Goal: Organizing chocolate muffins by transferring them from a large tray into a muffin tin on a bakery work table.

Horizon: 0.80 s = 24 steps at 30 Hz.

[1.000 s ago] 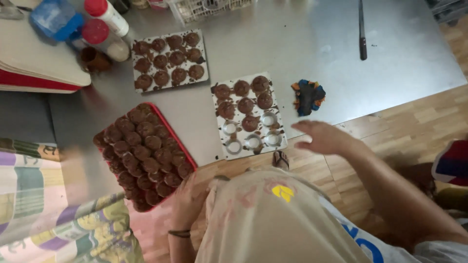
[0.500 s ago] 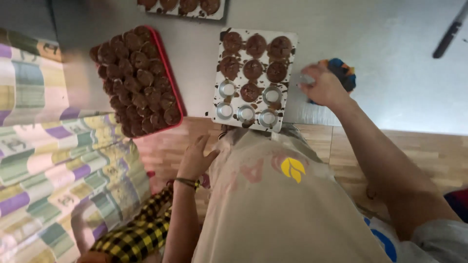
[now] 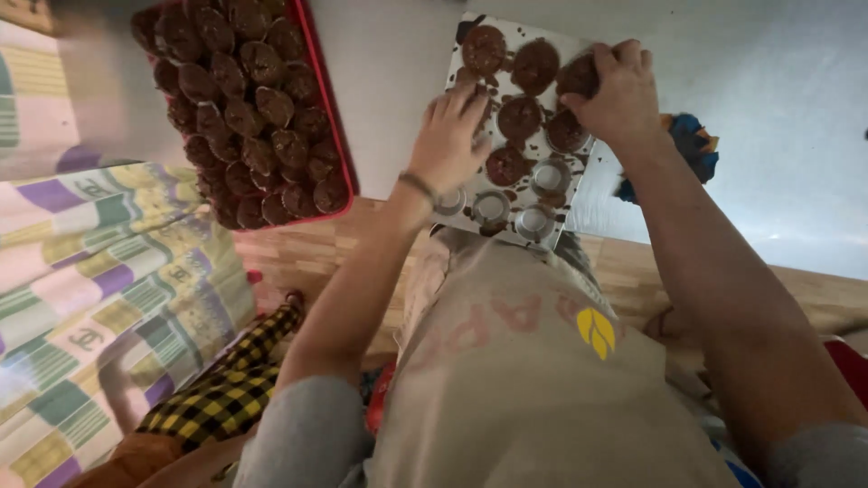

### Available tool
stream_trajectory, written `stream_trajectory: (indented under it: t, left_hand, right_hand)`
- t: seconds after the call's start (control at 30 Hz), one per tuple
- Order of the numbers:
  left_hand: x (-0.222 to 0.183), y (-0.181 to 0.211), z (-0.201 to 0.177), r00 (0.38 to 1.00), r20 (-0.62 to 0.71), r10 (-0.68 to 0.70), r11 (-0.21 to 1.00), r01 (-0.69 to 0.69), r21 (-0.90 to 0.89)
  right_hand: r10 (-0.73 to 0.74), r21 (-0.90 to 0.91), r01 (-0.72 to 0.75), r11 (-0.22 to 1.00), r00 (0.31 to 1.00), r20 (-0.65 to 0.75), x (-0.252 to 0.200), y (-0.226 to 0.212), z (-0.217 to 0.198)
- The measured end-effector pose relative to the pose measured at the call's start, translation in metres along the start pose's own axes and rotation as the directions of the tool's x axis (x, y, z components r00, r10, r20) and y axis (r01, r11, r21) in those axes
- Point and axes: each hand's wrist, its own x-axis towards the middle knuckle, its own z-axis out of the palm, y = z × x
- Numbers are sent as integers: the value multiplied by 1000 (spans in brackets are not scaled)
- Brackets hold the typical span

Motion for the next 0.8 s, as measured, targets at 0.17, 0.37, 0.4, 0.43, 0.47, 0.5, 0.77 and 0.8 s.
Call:
stream_trajectory:
  t: [0.17, 0.37, 0.4, 0.43, 0.47, 0.5, 0.77, 0.8]
  left_hand:
    - [75, -33, 14, 1000, 5, 30, 996, -31, 83]
    - [102, -54, 34, 989, -27, 145, 975, -138, 174]
    - [102, -56, 37, 981, -53, 186, 962, -171, 213]
    - [104, -57, 39, 981, -48, 188, 961, -174, 215]
    - [105, -57, 40, 981, -55, 185, 965, -171, 197]
    - [108, -56, 41, 981, -65, 183, 969, -169, 180]
    - [117, -47, 22, 931, 102, 351, 912, -365, 188]
    - [118, -46, 22, 908, 156, 389, 887, -415, 201]
  right_hand:
    - [108, 36, -110, 993, 992, 61, 11, -12, -8]
    - [74, -39, -74, 996, 997, 5, 5, -22, -3]
    - [47, -40, -49, 998, 998, -33, 1, -24, -4]
    - [51, -35, -52, 998, 998, -33, 1, -27, -4]
    - [67, -39, -68, 997, 997, -31, -1, -31, -4]
    - [81, -46, -83, 996, 996, -32, -1, -33, -7]
    - [165, 369, -92, 925, 971, -171, -22, -21, -15]
    - [189, 453, -69, 889, 956, -225, -27, -19, -16]
